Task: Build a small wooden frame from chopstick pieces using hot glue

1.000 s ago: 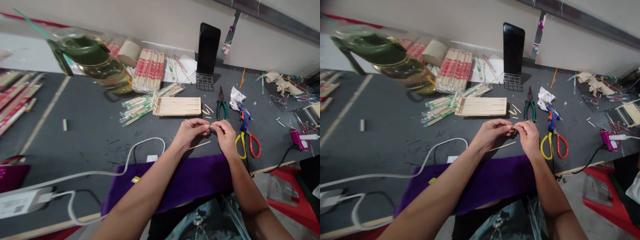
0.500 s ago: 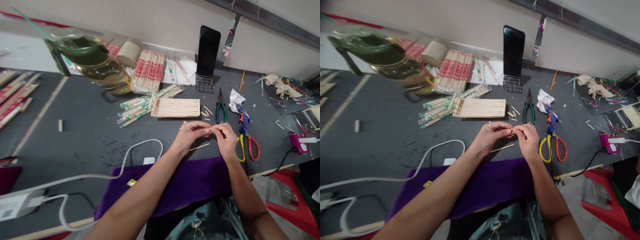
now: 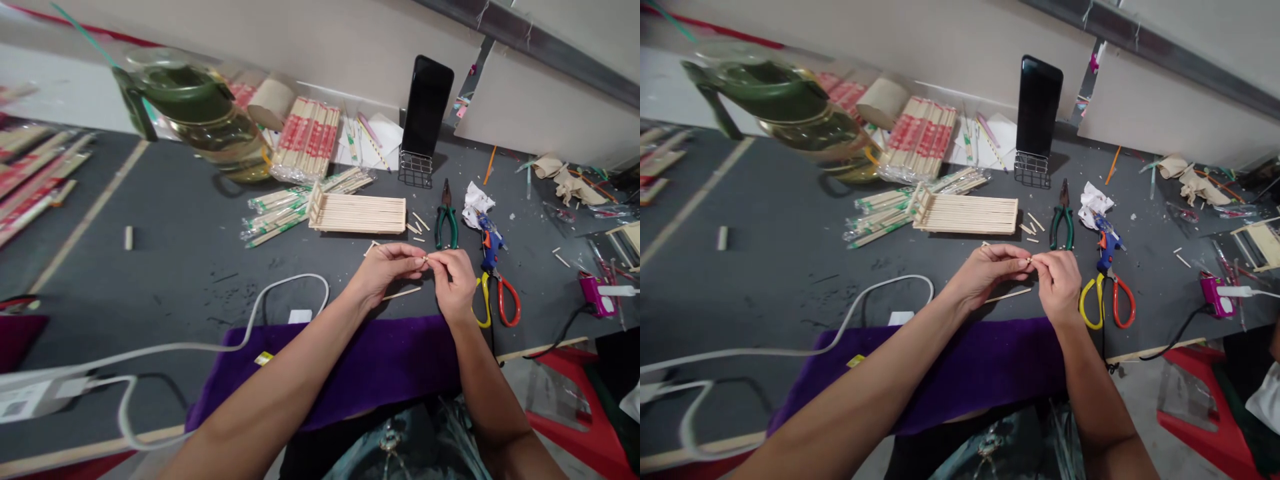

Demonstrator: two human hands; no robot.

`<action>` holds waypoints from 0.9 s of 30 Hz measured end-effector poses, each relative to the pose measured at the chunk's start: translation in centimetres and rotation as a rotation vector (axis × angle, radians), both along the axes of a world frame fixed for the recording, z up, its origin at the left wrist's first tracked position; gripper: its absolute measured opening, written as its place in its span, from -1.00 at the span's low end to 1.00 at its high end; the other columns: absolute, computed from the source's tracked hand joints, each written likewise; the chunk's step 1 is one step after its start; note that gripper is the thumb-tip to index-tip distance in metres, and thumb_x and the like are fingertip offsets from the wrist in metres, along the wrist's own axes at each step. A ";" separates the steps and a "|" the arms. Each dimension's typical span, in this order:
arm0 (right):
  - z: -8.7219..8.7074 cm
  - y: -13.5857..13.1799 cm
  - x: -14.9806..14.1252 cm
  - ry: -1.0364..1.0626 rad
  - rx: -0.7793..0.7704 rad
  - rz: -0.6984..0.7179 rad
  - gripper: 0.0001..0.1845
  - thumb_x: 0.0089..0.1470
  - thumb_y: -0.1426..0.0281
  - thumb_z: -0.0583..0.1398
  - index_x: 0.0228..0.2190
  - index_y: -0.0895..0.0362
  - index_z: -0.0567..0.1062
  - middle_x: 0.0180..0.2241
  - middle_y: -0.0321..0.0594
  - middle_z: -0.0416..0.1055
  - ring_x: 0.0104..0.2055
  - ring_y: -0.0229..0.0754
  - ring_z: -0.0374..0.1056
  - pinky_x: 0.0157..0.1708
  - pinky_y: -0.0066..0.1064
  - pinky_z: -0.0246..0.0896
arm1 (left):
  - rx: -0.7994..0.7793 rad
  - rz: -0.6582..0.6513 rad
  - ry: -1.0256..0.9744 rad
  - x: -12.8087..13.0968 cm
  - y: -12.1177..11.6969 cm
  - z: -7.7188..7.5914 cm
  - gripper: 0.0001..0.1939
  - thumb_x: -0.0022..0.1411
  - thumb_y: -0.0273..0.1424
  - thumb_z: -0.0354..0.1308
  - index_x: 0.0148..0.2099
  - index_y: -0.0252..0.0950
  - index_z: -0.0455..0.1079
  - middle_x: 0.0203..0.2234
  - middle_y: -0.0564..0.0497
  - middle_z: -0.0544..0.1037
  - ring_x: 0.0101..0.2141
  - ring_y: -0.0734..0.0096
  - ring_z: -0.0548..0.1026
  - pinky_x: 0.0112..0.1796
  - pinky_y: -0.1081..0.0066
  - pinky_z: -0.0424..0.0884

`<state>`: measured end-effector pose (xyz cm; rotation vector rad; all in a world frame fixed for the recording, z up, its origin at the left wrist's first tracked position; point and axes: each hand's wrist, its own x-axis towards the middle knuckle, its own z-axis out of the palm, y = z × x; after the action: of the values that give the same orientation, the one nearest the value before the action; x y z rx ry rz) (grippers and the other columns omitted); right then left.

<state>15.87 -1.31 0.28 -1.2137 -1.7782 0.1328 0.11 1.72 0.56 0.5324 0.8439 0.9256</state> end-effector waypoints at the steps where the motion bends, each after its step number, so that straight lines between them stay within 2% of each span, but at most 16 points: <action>1: -0.1 0.0 0.0 -0.014 0.009 -0.003 -0.83 0.29 0.47 0.14 -0.27 0.05 0.54 -0.35 -0.21 0.52 -0.25 -0.16 0.40 -0.19 -0.25 0.34 | 0.002 -0.004 0.003 0.0 0.0 -0.1 -0.64 -0.30 -0.41 0.58 -0.38 -0.37 0.59 -0.51 -0.01 0.65 -0.44 0.43 0.61 -0.39 0.51 0.55; 8: -0.1 -0.1 0.0 -0.094 0.045 -0.024 -0.82 0.29 0.49 0.13 -0.26 0.08 0.55 -0.36 -0.18 0.51 -0.26 -0.15 0.38 -0.21 -0.26 0.32 | 0.042 -0.009 0.021 0.1 0.0 -0.5 -0.63 -0.27 -0.40 0.57 -0.35 -0.37 0.60 -0.50 -0.02 0.66 -0.41 0.43 0.62 -0.36 0.52 0.55; 15: 0.0 -0.1 0.2 -0.080 0.027 -0.010 -0.82 0.30 0.47 0.13 -0.26 0.07 0.55 -0.35 -0.19 0.51 -0.25 -0.16 0.38 -0.21 -0.26 0.33 | -0.018 -0.071 -0.002 -0.1 0.1 -0.4 -0.72 -0.18 -0.46 0.53 -0.34 -0.36 0.61 -0.46 -0.04 0.68 -0.37 0.43 0.64 -0.28 0.49 0.55; 19: -0.2 0.0 0.2 -0.077 0.031 0.017 -0.83 0.28 0.49 0.15 -0.27 0.08 0.55 -0.35 -0.19 0.51 -0.25 -0.16 0.38 -0.21 -0.27 0.33 | -0.025 -0.092 -0.015 -0.2 0.2 -0.5 -0.73 -0.18 -0.48 0.52 -0.35 -0.34 0.60 -0.48 -0.02 0.67 -0.42 0.46 0.62 -0.32 0.51 0.55; 23: -0.1 -0.1 0.1 -0.001 0.006 0.053 -0.85 0.26 0.49 0.17 -0.28 0.07 0.55 -0.35 -0.21 0.52 -0.25 -0.17 0.40 -0.20 -0.28 0.33 | -0.035 -0.096 -0.019 -0.3 0.2 -0.6 -0.72 -0.19 -0.47 0.54 -0.35 -0.35 0.60 -0.50 0.00 0.66 -0.47 0.49 0.59 -0.38 0.53 0.55; 27: 0.3 -0.2 -0.2 0.148 -0.105 0.066 -0.86 0.25 0.44 0.20 -0.31 0.04 0.57 -0.35 -0.25 0.50 -0.25 -0.18 0.42 -0.18 -0.27 0.34 | -0.050 -0.096 -0.066 -0.3 0.2 -0.8 -0.70 -0.21 -0.46 0.56 -0.37 -0.36 0.59 -0.51 -0.02 0.65 -0.47 0.48 0.59 -0.40 0.54 0.54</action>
<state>15.70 -1.49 0.54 -1.1884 -1.6994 0.3497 -0.23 1.97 -0.24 0.4920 0.7734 0.8273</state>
